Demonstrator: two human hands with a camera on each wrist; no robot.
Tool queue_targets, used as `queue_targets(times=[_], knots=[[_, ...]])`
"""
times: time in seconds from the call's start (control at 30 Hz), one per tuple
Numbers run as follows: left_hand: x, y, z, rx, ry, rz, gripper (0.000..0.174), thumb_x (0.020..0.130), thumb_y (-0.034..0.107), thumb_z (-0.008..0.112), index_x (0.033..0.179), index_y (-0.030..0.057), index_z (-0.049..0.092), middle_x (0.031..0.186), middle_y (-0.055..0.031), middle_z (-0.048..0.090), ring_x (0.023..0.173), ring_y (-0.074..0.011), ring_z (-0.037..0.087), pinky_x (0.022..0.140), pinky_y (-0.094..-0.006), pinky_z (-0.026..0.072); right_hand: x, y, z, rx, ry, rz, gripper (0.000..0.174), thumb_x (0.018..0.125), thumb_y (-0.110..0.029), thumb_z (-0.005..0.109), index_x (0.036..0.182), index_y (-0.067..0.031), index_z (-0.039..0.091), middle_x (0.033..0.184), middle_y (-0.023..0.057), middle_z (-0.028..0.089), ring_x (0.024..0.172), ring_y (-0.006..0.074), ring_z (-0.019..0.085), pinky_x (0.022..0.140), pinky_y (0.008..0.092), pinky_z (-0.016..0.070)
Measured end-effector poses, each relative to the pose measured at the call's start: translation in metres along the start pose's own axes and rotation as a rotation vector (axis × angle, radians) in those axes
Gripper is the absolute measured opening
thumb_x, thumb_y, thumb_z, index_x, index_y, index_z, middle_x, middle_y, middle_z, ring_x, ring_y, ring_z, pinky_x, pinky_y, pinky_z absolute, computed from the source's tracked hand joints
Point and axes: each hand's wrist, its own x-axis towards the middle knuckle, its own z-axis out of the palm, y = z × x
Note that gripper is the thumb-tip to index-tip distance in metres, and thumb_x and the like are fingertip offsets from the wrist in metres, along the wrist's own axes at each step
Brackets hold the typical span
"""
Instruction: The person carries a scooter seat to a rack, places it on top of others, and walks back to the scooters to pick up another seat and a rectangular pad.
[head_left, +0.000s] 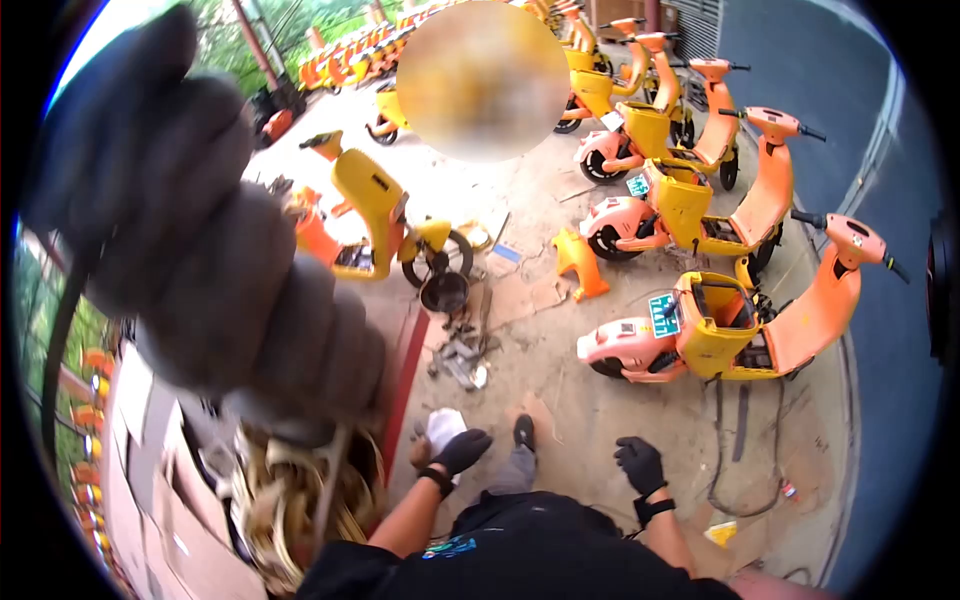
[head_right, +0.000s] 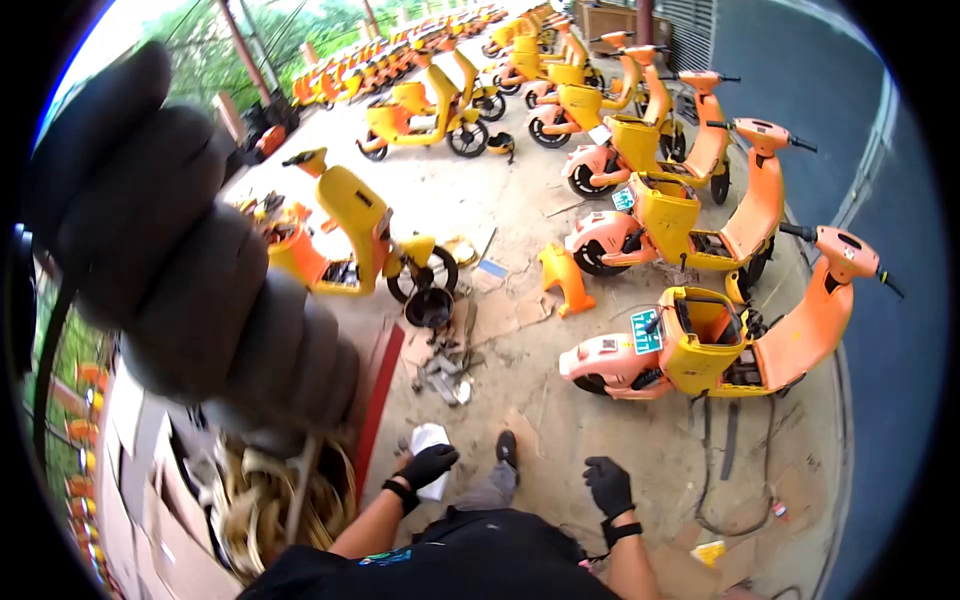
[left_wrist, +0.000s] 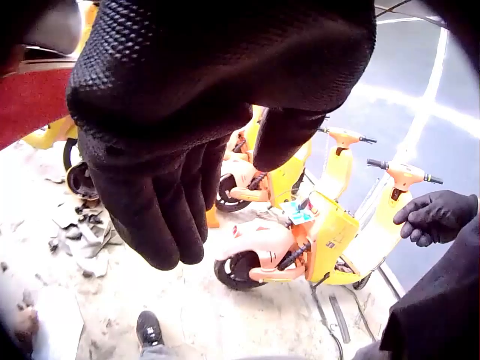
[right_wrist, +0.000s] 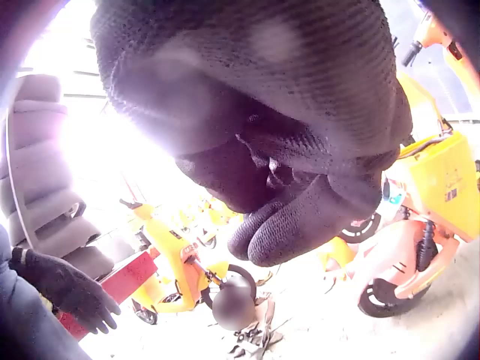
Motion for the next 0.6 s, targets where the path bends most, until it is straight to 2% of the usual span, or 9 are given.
queue_targets(times=[0.03, 0.1, 0.17, 0.23, 0.27, 0.4, 0.53, 0.57, 0.6], knots=[[0.035, -0.003, -0.017, -0.033, 0.009, 0.043, 0.030, 0.085, 0.026, 0.045, 0.088, -0.0010, 0.057, 0.090, -0.0196, 0.058, 0.088, -0.0324, 0.054, 0.077, -0.0369, 0.0419, 0.022, -0.031, 0.004, 0.021, 0.023, 0.020, 0.017, 0.080, -0.008, 0.049, 0.089, -0.0012, 0.061, 0.068, 0.0097, 0.063, 0.059, 0.0126, 0.060, 0.055, 0.0257, 0.0478], [0.097, 0.041, -0.060, -0.043, 0.027, -0.086, 0.036, 0.083, 0.031, 0.047, 0.091, -0.0025, 0.058, 0.091, -0.0206, 0.059, 0.088, -0.0314, 0.056, 0.079, -0.0358, 0.0427, 0.073, -0.067, 0.008, 0.021, 0.060, -0.008, 0.017, 0.082, -0.013, 0.051, 0.088, -0.0010, 0.061, 0.066, 0.0080, 0.061, 0.058, 0.0113, 0.059, 0.053, 0.0254, 0.0468], [0.157, 0.054, -0.089, -0.103, 0.028, -0.050, 0.042, 0.082, 0.036, 0.048, 0.096, -0.0030, 0.058, 0.080, -0.0199, 0.062, 0.079, -0.0288, 0.060, 0.073, -0.0357, 0.0446, 0.116, -0.117, 0.011, 0.069, 0.083, -0.006, 0.018, 0.084, -0.015, 0.051, 0.088, -0.0009, 0.061, 0.066, 0.0073, 0.061, 0.058, 0.0110, 0.058, 0.054, 0.0254, 0.0466], [0.204, 0.079, -0.127, -0.048, -0.059, -0.016, 0.029, 0.085, 0.030, 0.049, 0.082, 0.0012, 0.056, 0.068, -0.0009, 0.053, 0.066, -0.0102, 0.051, 0.063, -0.0252, 0.0424, 0.151, -0.136, 0.013, 0.105, 0.088, -0.001, 0.019, 0.085, -0.018, 0.052, 0.088, -0.0007, 0.061, 0.067, 0.0067, 0.061, 0.058, 0.0107, 0.057, 0.054, 0.0254, 0.0464], [0.225, 0.090, -0.143, -0.080, -0.116, -0.105, 0.042, 0.082, 0.035, 0.050, 0.101, -0.0017, 0.058, 0.081, -0.0148, 0.062, 0.074, -0.0195, 0.059, 0.069, -0.0305, 0.0458, 0.171, -0.135, 0.016, 0.114, 0.119, -0.012, 0.019, 0.085, -0.018, 0.052, 0.088, -0.0007, 0.060, 0.068, 0.0057, 0.060, 0.058, 0.0099, 0.056, 0.053, 0.0239, 0.0454], [0.308, 0.082, -0.176, -0.364, -0.115, -0.090, 0.042, 0.084, 0.034, 0.052, 0.104, -0.0031, 0.056, 0.088, -0.0093, 0.061, 0.074, -0.0155, 0.057, 0.070, -0.0295, 0.0460, 0.257, -0.122, 0.028, 0.207, 0.141, 0.022, 0.018, 0.087, -0.019, 0.052, 0.090, -0.0029, 0.058, 0.071, 0.0026, 0.059, 0.060, 0.0087, 0.055, 0.052, 0.0222, 0.0452], [0.396, 0.067, -0.234, -0.333, -0.009, -0.018, 0.041, 0.084, 0.033, 0.052, 0.105, -0.0024, 0.056, 0.090, -0.0097, 0.061, 0.075, -0.0150, 0.057, 0.070, -0.0294, 0.0459, 0.374, -0.133, 0.023, 0.260, 0.135, 0.042, 0.018, 0.087, -0.018, 0.053, 0.093, -0.0024, 0.059, 0.074, 0.0039, 0.060, 0.062, 0.0094, 0.056, 0.052, 0.0222, 0.0463], [0.420, 0.055, -0.254, -0.353, -0.036, -0.071, 0.040, 0.085, 0.032, 0.052, 0.105, -0.0024, 0.056, 0.091, -0.0099, 0.061, 0.075, -0.0150, 0.056, 0.070, -0.0291, 0.0457, 0.407, -0.134, 0.022, 0.274, 0.157, 0.039, 0.019, 0.087, -0.018, 0.053, 0.096, -0.0024, 0.058, 0.075, 0.0043, 0.060, 0.063, 0.0096, 0.056, 0.053, 0.0221, 0.0464], [0.434, 0.056, -0.277, -0.372, 0.040, -0.121, 0.038, 0.085, 0.031, 0.051, 0.104, -0.0020, 0.056, 0.089, -0.0085, 0.060, 0.074, -0.0152, 0.056, 0.068, -0.0296, 0.0457, 0.444, -0.142, 0.019, 0.250, 0.139, 0.037, 0.018, 0.087, -0.018, 0.053, 0.096, -0.0029, 0.057, 0.076, 0.0043, 0.060, 0.064, 0.0093, 0.056, 0.053, 0.0215, 0.0462]])
